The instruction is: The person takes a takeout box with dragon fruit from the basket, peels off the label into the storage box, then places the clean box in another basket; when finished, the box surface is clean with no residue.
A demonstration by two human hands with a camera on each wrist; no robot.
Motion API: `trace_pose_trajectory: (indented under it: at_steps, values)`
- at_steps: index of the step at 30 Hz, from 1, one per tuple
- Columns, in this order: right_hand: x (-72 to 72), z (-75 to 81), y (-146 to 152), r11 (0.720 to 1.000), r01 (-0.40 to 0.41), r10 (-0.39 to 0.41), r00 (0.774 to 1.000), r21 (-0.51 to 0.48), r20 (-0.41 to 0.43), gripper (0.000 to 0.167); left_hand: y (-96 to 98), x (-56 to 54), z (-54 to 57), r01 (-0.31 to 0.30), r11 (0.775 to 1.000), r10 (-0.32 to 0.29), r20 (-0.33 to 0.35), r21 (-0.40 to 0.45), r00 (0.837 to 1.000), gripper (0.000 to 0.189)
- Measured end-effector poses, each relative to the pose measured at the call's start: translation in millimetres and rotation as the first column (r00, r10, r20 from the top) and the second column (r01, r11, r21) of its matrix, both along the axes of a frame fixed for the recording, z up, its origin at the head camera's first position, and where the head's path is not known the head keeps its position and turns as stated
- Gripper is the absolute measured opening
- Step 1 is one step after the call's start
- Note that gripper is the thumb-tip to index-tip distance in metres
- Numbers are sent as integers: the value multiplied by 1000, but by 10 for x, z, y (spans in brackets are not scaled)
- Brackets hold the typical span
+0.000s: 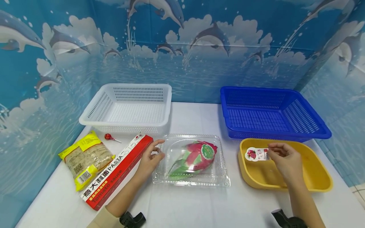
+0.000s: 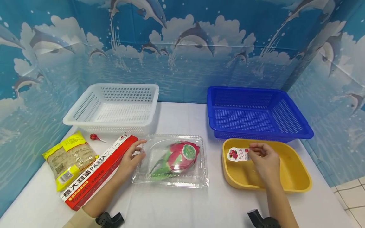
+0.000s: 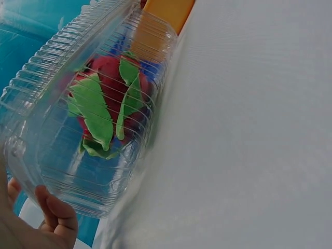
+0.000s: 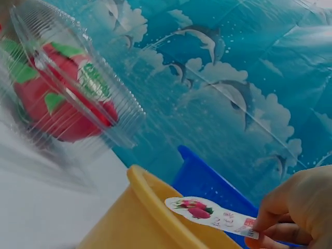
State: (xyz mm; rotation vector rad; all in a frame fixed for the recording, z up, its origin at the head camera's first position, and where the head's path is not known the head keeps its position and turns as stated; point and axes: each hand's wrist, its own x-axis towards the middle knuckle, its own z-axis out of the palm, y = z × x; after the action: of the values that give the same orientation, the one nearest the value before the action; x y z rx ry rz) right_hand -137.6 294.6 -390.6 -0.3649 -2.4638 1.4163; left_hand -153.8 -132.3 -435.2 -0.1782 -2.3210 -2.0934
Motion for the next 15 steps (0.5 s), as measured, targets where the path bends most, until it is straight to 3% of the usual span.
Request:
trace_pose_trajectory:
  at_steps: [3,7,11,15]
  values:
    - [-10,-46,19,991,-52,50,999,121,15,26,2,-1,3,-8,1000,8,-1,-10,1000,46]
    - [-16,-85,20,959,-150,131,987,241,93,24,0,-4,-2,-8,1000,8,-6,-26,1000,46]
    - [-7,-89,9,935,-222,172,966,276,191,20,-5,-7,-7,14,999,-14,-13,-39,1000,47]
    - [5,-92,1,928,-242,181,957,282,227,19,-15,-14,-14,39,998,-41,-27,-55,999,48]
